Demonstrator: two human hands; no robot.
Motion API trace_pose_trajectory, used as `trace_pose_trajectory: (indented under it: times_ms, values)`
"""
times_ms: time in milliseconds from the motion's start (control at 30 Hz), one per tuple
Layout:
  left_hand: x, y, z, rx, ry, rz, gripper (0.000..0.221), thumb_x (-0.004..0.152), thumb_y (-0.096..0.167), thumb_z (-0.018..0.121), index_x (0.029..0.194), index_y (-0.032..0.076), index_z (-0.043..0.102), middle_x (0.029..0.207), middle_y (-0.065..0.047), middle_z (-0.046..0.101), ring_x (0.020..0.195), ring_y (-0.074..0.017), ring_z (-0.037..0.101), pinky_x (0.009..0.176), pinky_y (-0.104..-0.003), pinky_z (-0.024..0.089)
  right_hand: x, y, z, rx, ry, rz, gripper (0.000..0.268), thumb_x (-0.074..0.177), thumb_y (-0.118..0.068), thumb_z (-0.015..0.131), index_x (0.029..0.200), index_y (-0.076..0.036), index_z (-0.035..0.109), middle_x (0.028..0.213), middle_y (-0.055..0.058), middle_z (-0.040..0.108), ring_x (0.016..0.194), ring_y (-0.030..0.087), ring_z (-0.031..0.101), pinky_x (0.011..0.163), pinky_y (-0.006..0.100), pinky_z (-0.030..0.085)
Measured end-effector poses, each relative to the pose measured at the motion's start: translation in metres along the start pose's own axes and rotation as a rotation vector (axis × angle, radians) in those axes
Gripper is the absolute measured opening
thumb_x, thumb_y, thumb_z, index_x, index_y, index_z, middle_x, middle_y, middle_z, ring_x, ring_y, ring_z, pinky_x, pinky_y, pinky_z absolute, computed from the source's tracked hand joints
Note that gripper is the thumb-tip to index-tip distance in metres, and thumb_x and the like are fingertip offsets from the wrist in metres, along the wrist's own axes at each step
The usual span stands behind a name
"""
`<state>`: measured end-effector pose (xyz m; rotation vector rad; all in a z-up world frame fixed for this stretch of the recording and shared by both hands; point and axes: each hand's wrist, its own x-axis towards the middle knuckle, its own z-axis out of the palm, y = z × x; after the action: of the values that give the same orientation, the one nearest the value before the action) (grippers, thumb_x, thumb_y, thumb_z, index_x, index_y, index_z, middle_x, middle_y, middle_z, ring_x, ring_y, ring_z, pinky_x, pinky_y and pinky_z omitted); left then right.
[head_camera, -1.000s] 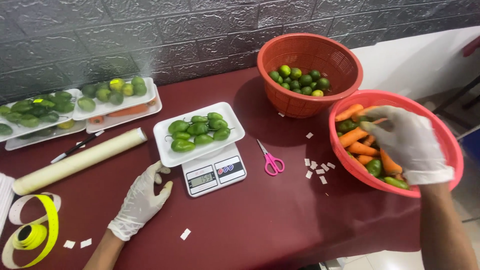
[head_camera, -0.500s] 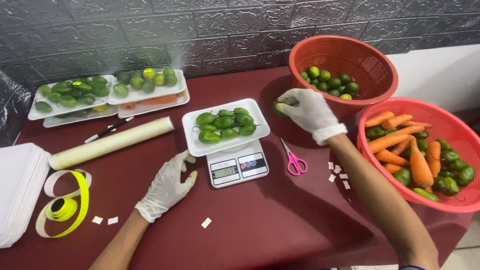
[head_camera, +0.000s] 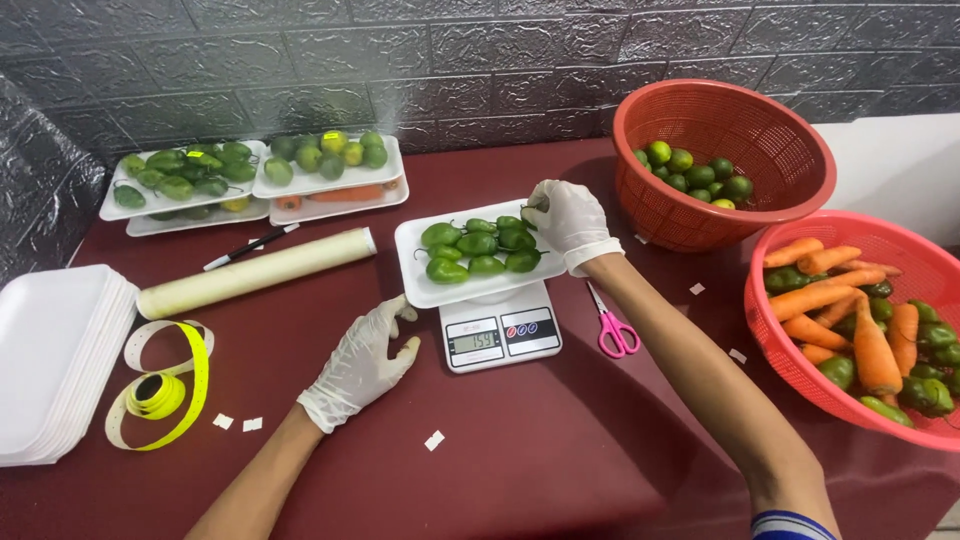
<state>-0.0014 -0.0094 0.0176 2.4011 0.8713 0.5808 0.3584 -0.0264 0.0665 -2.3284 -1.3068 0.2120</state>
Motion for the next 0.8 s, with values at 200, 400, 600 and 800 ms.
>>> trace_pose_trajectory:
  times_ms: [200,400,600,800]
  values:
    - [0.0,0.005,-0.005,-0.012,-0.017,-0.018,0.056,0.087,0.023,0.072,0.14,0.018,0.055,0.118,-0.001,0.073,0.097,-0.0218,0.069,0.09,-0.039,0.055,-0.005,0.002,-0.006,0.006,0.006,-0.022,0.022,0.09,-0.024,0.076,0.112,-0.027,0.077,0.104,0.0,0.078,0.107,0.026,0.073,0.095,0.045,0.058]
    - [0.001,0.001,-0.003,-0.015,-0.034,-0.024,0.056,0.086,0.02,0.072,0.14,0.017,0.055,0.119,-0.001,0.073,0.097,-0.0209,0.068,0.09,-0.039,0.055,-0.029,0.011,-0.05,0.048,0.08,-0.04,0.022,0.092,-0.023,0.074,0.114,-0.024,0.077,0.107,0.004,0.078,0.109,0.029,0.072,0.097,0.048,0.057]
    - [0.003,-0.011,0.004,-0.008,-0.042,-0.022,0.059,0.086,0.022,0.071,0.143,0.016,0.054,0.119,-0.002,0.073,0.098,-0.0211,0.069,0.092,-0.04,0.054,-0.081,0.043,-0.094,0.062,0.106,-0.035,0.023,0.091,-0.025,0.075,0.113,-0.025,0.077,0.105,0.001,0.077,0.101,0.023,0.073,0.094,0.045,0.057]
    - [0.003,-0.023,0.008,0.014,-0.046,-0.043,0.062,0.087,0.022,0.07,0.146,0.014,0.052,0.121,-0.002,0.073,0.1,-0.021,0.069,0.096,-0.04,0.054,-0.122,0.102,-0.135,0.015,0.154,0.001,0.024,0.093,-0.025,0.073,0.116,-0.02,0.076,0.107,0.007,0.078,0.103,0.031,0.072,0.096,0.049,0.056]
